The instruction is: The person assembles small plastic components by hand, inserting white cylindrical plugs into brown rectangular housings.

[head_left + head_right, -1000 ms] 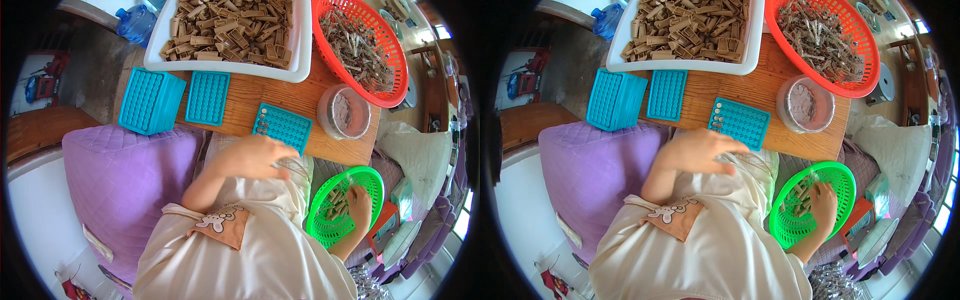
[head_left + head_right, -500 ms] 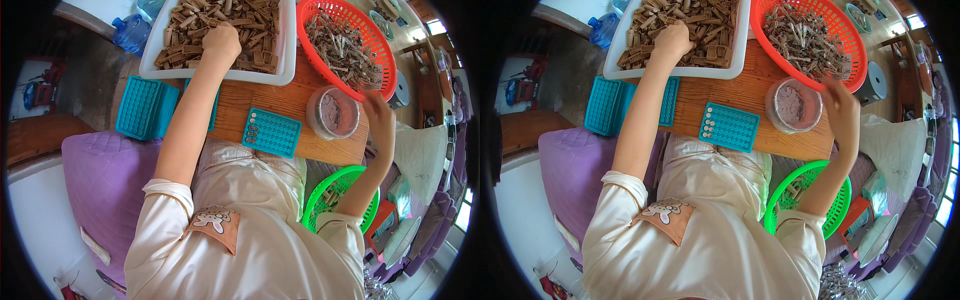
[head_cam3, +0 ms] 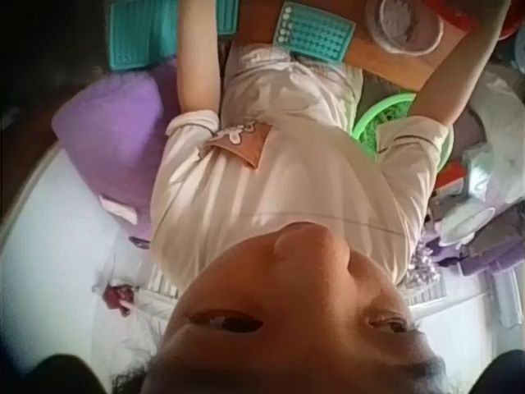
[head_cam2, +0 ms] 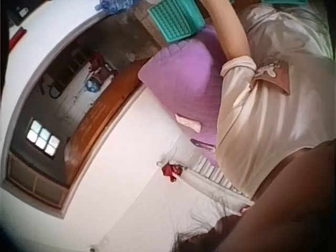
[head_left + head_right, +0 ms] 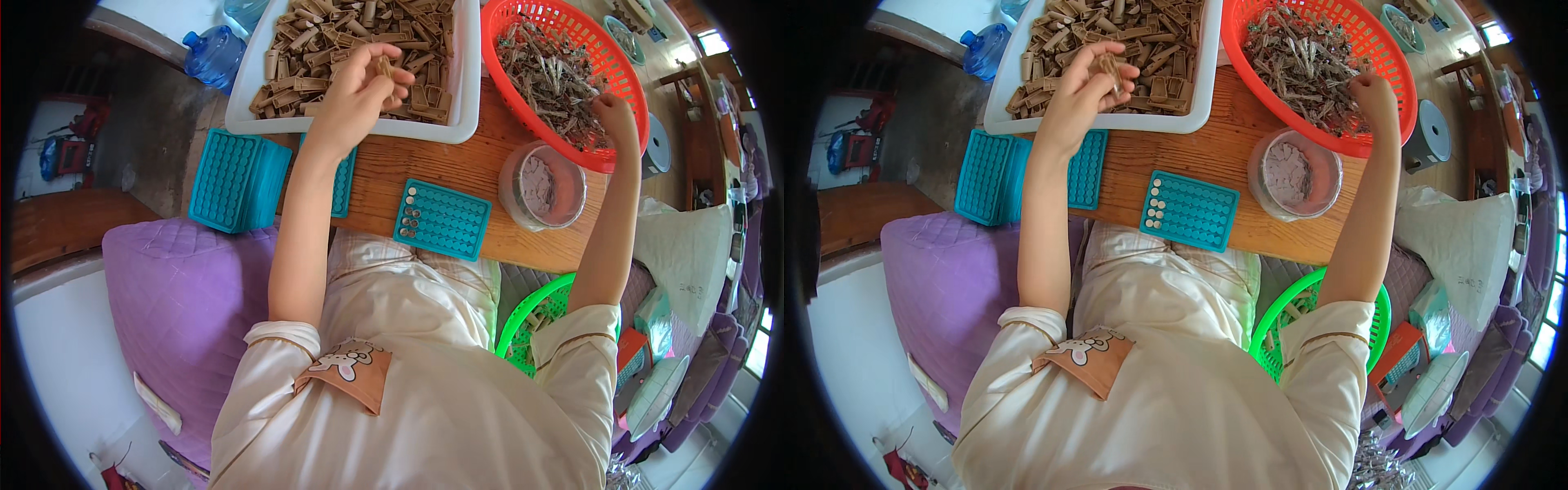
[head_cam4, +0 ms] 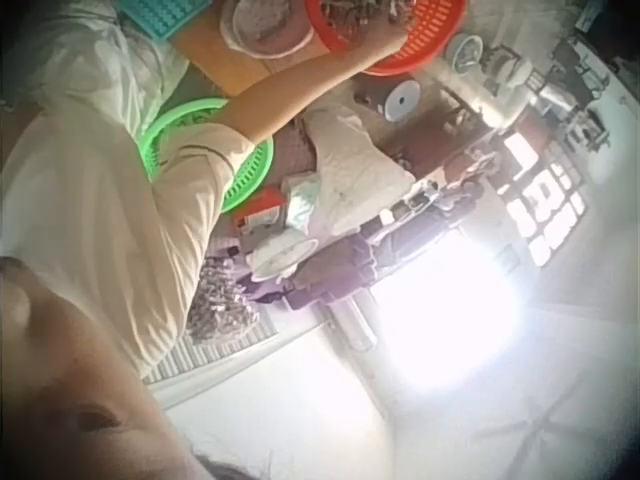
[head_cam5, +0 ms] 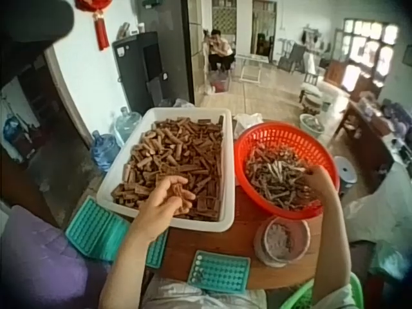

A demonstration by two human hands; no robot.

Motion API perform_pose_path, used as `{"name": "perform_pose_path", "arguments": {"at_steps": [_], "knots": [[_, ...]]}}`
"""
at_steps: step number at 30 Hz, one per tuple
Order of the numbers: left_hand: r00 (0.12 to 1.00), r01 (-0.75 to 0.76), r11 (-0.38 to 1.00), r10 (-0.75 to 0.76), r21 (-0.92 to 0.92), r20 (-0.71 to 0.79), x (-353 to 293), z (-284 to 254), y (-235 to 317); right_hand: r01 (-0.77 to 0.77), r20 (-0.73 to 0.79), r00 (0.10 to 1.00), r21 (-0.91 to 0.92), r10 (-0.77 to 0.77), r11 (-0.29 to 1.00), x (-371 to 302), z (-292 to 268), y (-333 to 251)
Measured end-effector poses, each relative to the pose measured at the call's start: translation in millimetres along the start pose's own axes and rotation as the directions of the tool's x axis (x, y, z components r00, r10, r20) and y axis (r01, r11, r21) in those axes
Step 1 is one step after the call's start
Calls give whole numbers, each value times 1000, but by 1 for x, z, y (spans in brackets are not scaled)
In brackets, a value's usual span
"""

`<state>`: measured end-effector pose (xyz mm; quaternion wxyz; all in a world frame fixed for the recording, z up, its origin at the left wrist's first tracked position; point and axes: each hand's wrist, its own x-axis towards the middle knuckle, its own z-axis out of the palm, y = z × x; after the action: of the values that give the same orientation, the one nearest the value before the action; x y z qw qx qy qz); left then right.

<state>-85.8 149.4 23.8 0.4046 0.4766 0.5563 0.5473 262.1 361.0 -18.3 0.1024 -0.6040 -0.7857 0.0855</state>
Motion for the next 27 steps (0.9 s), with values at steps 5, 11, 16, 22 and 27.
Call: {"name": "perform_pose_path", "arguments": {"at_steps": [5,11,16,22,27], "knots": [[967,229,844,-139,-485,216,-33,9,1,-258,193,966,733,171,630,-25,-40,-34],[910,355,766,-153,-536,384,-58,39,8,100,-99,995,979,-13,180,-49,-66,-67],[874,399,753,-139,-524,466,-70,51,3,257,-273,959,950,-78,-175,-43,-68,-53],[871,433,728,-185,-532,454,-86,51,-5,164,-295,944,804,-144,-572,-13,-111,-48],[806,556,680,-301,-478,509,-121,51,-5,51,-342,823,839,-453,-541,21,-160,-41]]}}
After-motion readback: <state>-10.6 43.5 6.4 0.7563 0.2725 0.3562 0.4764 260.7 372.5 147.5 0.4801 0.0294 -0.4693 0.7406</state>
